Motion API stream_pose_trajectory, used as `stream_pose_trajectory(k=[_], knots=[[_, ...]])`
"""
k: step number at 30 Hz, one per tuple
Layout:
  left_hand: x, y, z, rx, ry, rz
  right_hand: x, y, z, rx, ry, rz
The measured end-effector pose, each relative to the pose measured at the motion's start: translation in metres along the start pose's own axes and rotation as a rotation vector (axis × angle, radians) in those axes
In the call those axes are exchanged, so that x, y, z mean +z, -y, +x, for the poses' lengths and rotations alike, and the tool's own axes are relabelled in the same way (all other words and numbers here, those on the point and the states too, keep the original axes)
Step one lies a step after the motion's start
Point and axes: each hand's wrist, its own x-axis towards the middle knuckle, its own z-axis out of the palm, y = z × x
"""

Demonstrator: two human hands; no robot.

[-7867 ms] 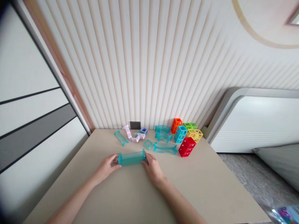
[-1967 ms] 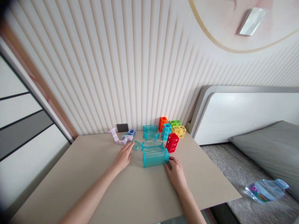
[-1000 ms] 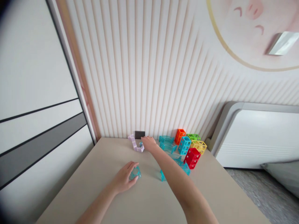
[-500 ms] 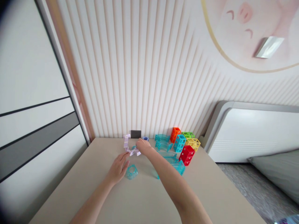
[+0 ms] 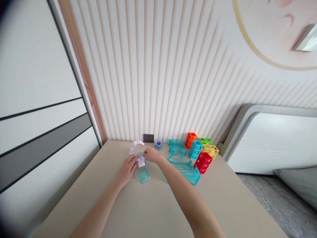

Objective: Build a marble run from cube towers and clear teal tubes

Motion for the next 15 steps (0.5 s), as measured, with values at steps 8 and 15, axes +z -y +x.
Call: stream_pose_trajectory(k=[8,15], knots=[[-0.005,0.010,0.001,-0.016,-0.072,-0.023,0.001,-0.001,0.008,0.023,0.060,0.131],[-0.025,0.013,-0.005,-0.021,-0.128,-0.028,-0.010,-0.005,0.003,0.014,-0.002,0.114]])
